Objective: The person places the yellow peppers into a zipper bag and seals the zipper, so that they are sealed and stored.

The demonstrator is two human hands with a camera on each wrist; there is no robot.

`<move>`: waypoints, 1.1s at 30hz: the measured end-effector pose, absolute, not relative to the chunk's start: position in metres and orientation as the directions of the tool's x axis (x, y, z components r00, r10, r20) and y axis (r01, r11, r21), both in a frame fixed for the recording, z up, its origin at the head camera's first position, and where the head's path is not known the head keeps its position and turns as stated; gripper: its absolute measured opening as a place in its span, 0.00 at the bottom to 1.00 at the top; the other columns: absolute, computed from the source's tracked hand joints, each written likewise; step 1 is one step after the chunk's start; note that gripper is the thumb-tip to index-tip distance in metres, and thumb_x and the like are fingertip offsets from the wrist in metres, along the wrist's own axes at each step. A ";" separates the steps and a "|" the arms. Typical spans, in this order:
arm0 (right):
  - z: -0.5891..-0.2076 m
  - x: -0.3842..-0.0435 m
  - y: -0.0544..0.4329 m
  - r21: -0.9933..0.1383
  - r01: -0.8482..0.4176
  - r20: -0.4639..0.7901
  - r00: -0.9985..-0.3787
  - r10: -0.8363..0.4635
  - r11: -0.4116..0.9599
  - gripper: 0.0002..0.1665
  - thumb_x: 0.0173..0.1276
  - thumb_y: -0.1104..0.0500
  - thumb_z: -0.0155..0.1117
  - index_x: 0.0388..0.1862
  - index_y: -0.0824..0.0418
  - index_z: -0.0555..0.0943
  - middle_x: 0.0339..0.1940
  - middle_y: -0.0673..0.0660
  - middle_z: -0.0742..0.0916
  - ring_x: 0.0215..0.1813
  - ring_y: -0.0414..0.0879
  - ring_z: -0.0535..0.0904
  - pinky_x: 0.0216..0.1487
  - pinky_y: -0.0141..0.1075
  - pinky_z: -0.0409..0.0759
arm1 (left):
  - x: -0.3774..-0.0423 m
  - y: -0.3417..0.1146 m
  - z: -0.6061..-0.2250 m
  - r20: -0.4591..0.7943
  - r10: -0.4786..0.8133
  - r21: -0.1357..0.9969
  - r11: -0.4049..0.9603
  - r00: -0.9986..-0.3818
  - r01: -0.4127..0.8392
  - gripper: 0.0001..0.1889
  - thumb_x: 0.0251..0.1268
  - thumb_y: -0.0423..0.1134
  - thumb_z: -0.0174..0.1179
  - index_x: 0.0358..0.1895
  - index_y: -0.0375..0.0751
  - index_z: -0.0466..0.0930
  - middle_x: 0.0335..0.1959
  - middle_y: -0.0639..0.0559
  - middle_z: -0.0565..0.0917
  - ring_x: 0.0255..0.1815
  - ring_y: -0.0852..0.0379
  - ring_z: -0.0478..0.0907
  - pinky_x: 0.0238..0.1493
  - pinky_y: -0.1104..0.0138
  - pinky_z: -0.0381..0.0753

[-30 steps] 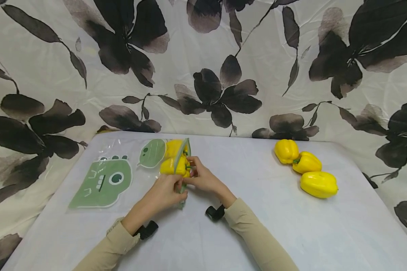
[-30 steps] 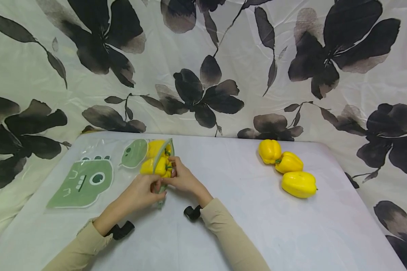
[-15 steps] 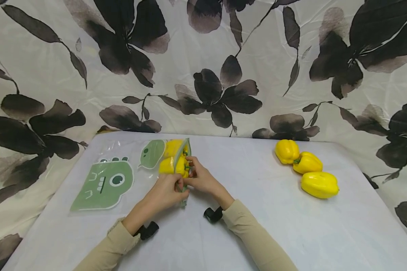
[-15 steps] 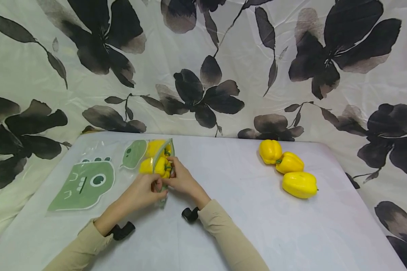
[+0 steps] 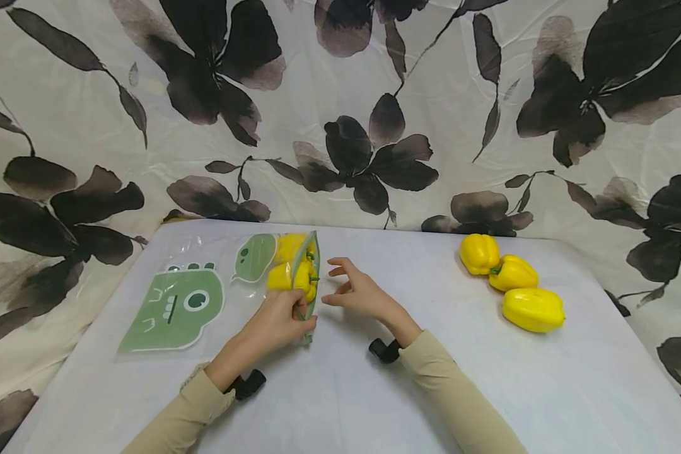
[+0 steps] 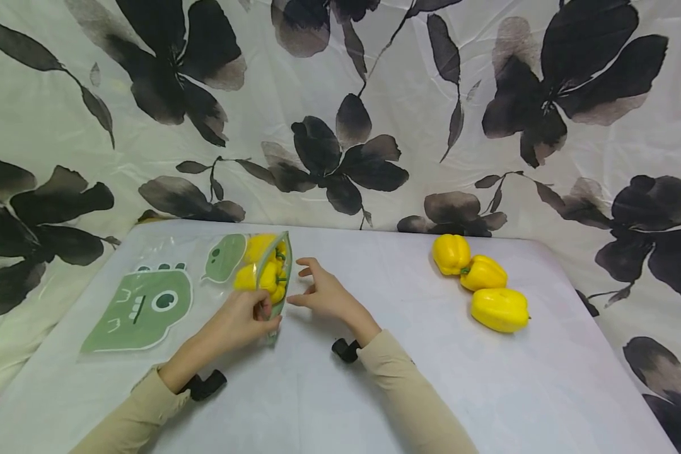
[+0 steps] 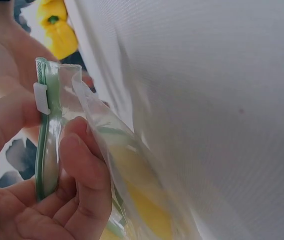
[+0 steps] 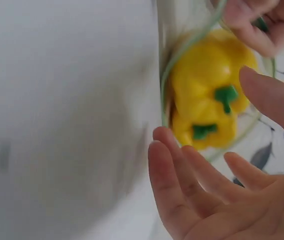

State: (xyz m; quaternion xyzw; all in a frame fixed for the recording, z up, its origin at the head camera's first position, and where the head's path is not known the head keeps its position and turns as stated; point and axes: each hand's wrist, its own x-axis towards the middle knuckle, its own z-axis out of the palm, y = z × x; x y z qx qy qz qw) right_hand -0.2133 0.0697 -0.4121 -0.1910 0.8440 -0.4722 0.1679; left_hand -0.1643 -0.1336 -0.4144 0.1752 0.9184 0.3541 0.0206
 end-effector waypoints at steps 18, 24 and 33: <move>-0.350 -0.178 0.240 -0.712 -0.362 0.245 -0.931 -0.271 0.601 0.35 0.67 0.60 0.68 0.70 0.60 0.66 0.63 0.60 0.77 0.54 0.54 0.81 0.55 0.39 0.78 | -0.165 -0.134 -0.413 0.044 0.310 0.672 0.694 -0.950 0.258 0.12 0.53 0.34 0.70 0.25 0.41 0.73 0.16 0.55 0.72 0.17 0.60 0.67 0.18 0.71 0.67; -0.356 -0.160 0.323 -0.681 -0.310 0.334 -0.938 -0.096 0.663 0.31 0.68 0.62 0.67 0.68 0.63 0.69 0.59 0.52 0.79 0.53 0.31 0.75 0.51 0.16 0.69 | -0.165 -0.133 -0.411 0.039 0.299 0.674 0.697 -0.953 0.246 0.12 0.54 0.34 0.69 0.26 0.41 0.73 0.17 0.54 0.72 0.18 0.60 0.68 0.18 0.70 0.68; -0.395 -0.143 0.405 -0.667 -0.021 0.032 -0.999 0.001 0.745 0.48 0.66 0.51 0.70 0.75 0.67 0.57 0.68 0.68 0.70 0.61 0.51 0.69 0.54 0.30 0.73 | -0.164 -0.134 -0.411 0.019 0.286 0.677 0.702 -0.958 0.223 0.12 0.54 0.35 0.70 0.26 0.41 0.72 0.17 0.53 0.72 0.18 0.59 0.68 0.19 0.70 0.67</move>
